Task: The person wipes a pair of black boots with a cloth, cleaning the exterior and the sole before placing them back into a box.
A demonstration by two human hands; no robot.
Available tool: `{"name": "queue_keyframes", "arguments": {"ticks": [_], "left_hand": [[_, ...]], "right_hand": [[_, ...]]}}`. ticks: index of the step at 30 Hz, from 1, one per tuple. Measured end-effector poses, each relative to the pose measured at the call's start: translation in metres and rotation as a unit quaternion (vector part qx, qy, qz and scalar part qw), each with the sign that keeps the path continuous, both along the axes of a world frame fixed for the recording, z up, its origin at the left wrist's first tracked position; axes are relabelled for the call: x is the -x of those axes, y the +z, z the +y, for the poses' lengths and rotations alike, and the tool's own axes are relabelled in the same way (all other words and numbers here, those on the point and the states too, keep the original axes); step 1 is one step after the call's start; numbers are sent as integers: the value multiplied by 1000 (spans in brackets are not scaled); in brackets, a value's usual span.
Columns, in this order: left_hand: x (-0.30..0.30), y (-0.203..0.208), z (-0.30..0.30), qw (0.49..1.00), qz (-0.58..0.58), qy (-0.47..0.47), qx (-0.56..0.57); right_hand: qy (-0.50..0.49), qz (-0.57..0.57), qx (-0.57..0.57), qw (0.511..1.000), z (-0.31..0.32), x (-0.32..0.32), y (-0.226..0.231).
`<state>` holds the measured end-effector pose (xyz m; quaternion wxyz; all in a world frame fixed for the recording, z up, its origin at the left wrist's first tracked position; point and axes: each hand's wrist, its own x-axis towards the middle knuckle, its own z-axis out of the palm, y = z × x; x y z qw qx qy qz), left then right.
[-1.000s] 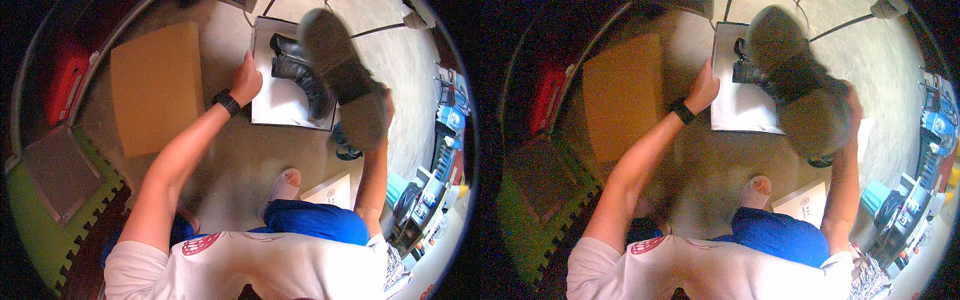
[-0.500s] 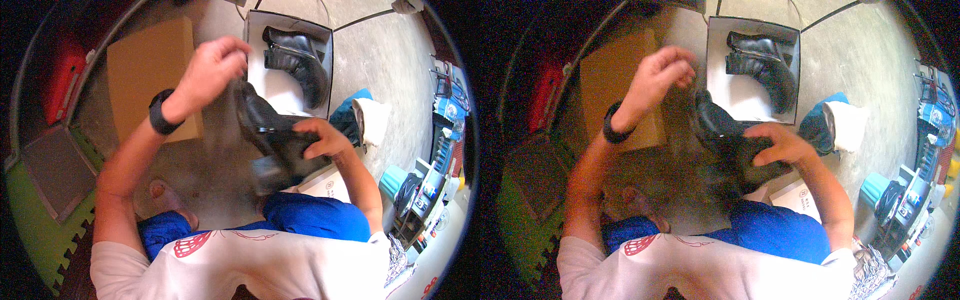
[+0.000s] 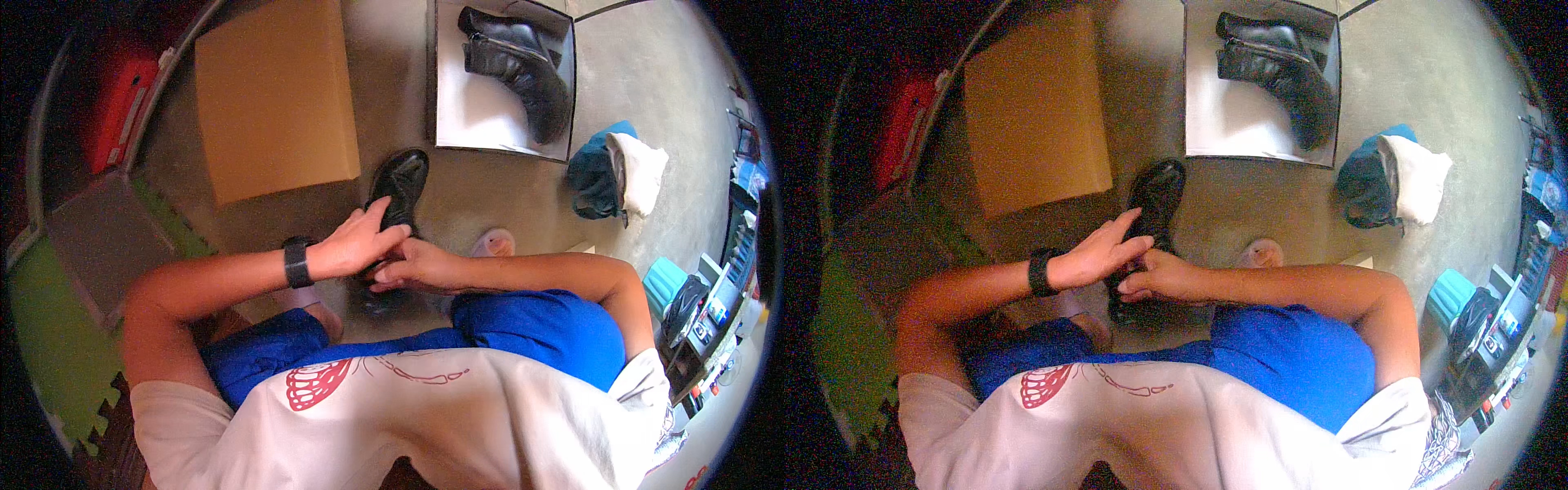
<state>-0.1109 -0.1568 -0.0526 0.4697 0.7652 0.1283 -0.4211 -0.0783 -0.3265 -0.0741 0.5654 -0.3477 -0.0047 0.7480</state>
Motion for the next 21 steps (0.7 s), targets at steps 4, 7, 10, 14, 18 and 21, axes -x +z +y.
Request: {"name": "queue_keyframes", "arguments": {"ticks": [4, 7, 10, 14, 18, 21], "left_hand": [[30, -32, 14, 997, -56, -27, -46], [38, -26, 25, 986, -140, -60, -75], [29, -15, 25, 954, -234, -102, -157], [26, 16, 20, 918, -357, -164, -55], [55, 40, 6, 925, -347, -145, 55], [55, 38, -1, 935, -325, -139, 30]], "right_hand": [[28, -191, -156, 969, 1, 12, -14], [2, -530, -283, 799, 1, -3, 5], [64, -734, -243, 631, 2, -16, 9], [65, -771, -167, 612, -4, -5, -10], [202, -701, -132, 672, 5, -27, 5], [252, -657, -134, 698, 3, -39, 9]]}}
